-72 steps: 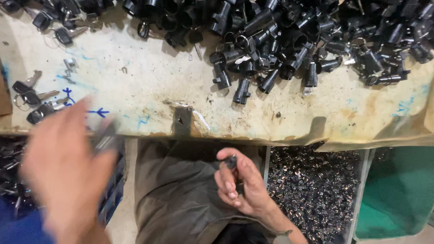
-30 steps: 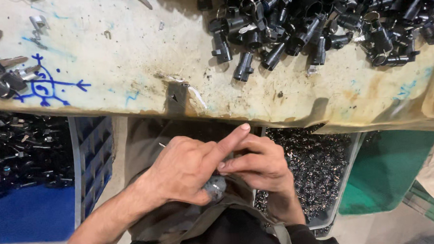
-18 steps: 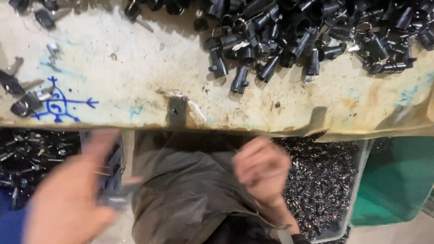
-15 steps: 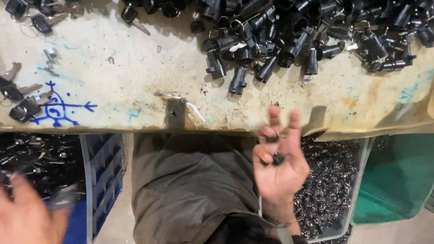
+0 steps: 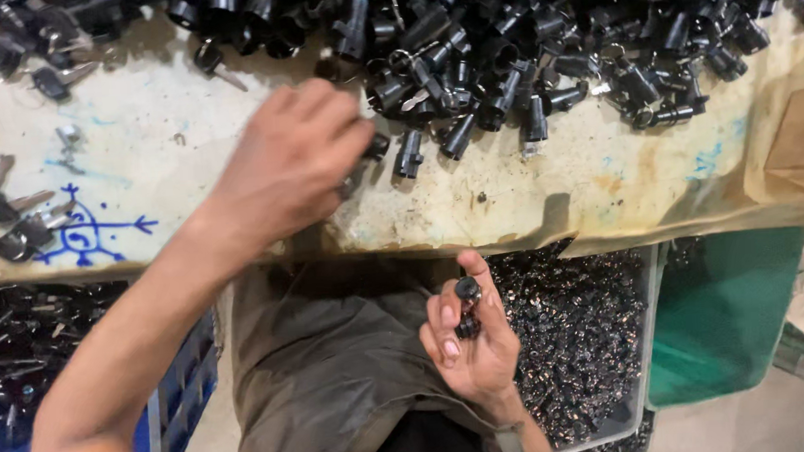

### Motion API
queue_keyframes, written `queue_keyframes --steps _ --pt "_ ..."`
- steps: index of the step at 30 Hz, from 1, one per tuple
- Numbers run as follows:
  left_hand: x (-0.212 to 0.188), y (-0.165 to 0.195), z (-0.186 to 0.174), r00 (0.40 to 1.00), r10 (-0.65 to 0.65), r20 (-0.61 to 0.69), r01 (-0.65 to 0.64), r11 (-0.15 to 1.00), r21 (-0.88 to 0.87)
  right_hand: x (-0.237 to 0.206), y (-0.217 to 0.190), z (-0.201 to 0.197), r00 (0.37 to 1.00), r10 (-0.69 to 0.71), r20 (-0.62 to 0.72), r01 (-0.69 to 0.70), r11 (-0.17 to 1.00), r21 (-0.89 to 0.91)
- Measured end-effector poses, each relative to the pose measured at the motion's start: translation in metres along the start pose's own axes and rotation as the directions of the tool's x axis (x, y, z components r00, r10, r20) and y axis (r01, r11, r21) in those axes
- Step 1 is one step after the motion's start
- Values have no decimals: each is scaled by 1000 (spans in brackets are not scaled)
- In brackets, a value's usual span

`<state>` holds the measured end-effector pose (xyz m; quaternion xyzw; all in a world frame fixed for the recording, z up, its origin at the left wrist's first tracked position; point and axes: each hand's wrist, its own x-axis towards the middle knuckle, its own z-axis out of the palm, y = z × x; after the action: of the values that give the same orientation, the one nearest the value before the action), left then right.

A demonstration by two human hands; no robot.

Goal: The person repeatedly picks small black metal parts from a pile on a workbench, wipes each one with a gray cloth, and places it into a clear bin below. The process is continuous and repetitive throughout the clip.

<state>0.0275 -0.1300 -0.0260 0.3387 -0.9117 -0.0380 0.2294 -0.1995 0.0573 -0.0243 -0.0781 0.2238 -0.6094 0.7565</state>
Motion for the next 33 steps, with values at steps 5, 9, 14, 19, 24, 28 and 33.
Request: queue_keyframes --steps 5,9,14,19,24,28,33 --pt "-23 32 -22 895 -444 -49 88 283 -955 -1 8 -20 970 78 -230 -63 995 72" --pt "-59 96 -23 714 -522 466 88 -593 -800 3 6 -28 990 86 -113 -90 996 -27" --pt "-79 131 -8 804 -504 315 471 217 -855 9 -2 -17 935 -277 219 345 585 -734" --pt "-70 133 -12 868 -457 195 414 447 -793 24 -8 6 769 -240 592 621 64 -781" --pt "-65 125 -18 926 -279 253 372 568 -734 30 -26 19 813 32 581 582 -25 -813" --pt "-66 120 -19 904 -53 425 337 699 -630 32 -34 6 773 203 602 602 68 -796" --pt "-89 107 -51 827 -213 520 484 742 -464 29 2 -11 762 291 579 605 -1 -796"
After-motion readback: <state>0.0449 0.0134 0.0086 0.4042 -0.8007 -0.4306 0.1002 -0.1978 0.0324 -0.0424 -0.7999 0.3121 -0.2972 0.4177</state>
